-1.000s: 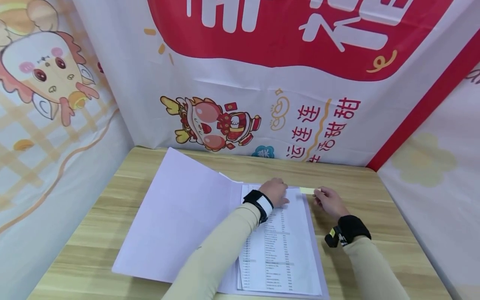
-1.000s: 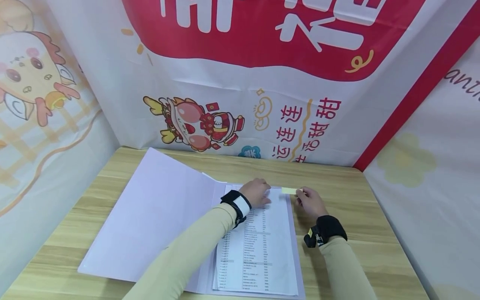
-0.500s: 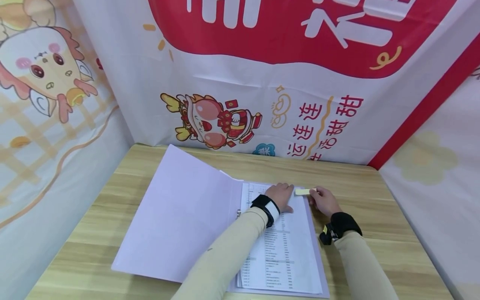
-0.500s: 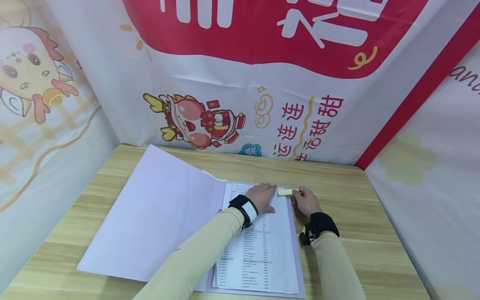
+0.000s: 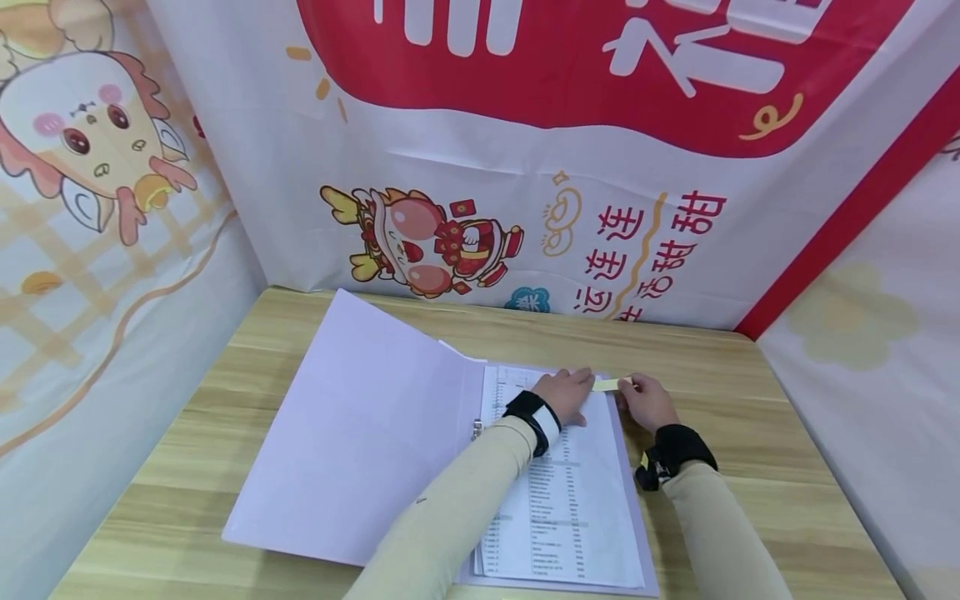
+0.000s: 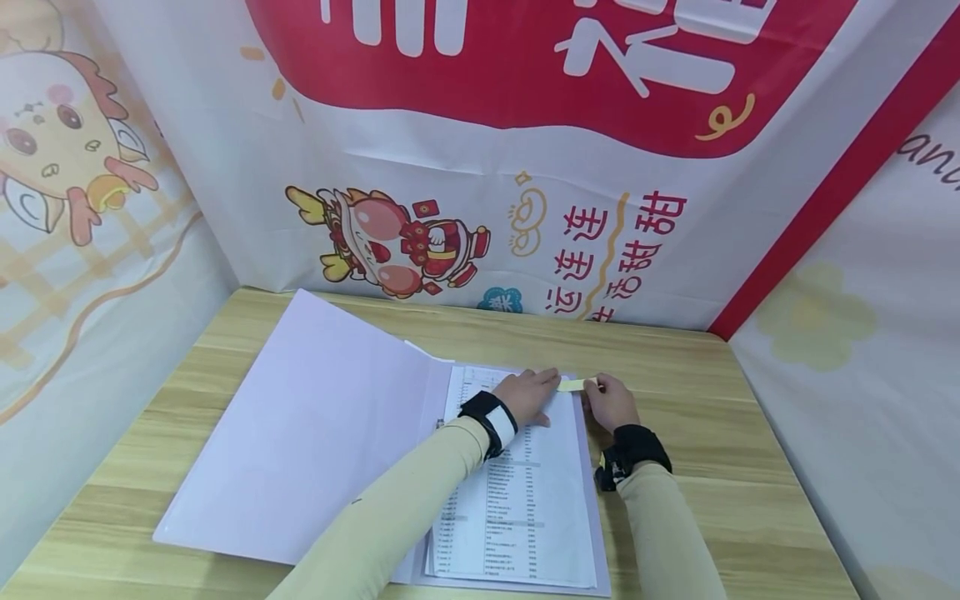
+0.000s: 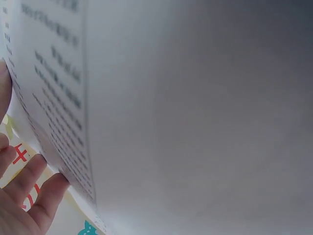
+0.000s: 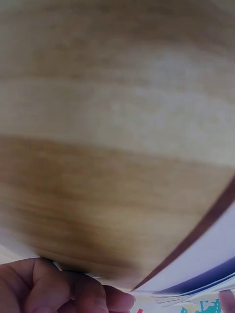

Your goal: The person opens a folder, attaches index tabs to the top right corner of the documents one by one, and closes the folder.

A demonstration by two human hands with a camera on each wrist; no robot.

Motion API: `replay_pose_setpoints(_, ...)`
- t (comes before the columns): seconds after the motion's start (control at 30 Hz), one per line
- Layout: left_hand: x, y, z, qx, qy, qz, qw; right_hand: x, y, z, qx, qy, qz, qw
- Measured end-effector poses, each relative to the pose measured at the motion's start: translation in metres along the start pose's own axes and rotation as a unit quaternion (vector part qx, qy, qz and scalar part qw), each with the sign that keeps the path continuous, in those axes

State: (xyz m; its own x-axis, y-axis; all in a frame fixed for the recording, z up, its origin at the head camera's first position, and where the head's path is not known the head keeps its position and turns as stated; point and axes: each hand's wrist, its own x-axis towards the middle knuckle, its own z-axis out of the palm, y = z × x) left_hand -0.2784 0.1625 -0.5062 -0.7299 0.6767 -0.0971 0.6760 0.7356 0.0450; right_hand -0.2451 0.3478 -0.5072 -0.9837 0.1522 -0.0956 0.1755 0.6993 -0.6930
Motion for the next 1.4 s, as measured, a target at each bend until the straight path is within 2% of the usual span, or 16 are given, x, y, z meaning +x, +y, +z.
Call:
replay_pose_setpoints(0.23,-0.001,0.002,-0.003,0.016,-0.02,0.0,0.9997,0.002,0.001,0.002,-0.013,0.007,0.004,0.9999)
replay_pose_setpoints(0.67,-0.005,0.001,-0.004,0.001,-0.019,0.005,0.9998,0.003,0.001,0.003,-0.025,0.022,0.009,0.9994)
replay_pose_setpoints(1.1,-0.005,0.002,-0.006,0.04,-0.027,0.004,0.9988,0.005,0.005,0.005,-0.025,0.021,0.009,0.9994)
replay_pose_setpoints(1.2,-0.007,0.002,-0.009,0.044,-0.031,0.005,0.9985,0.006,0.006,0.005,-0.021,0.021,0.009,0.9995)
replay_pose_setpoints(1.4,-0.019,0.004,-0.025,0.052,-0.031,0.017,0.998,0.004,0.003,0.005,-0.031,0.025,0.011,0.9991)
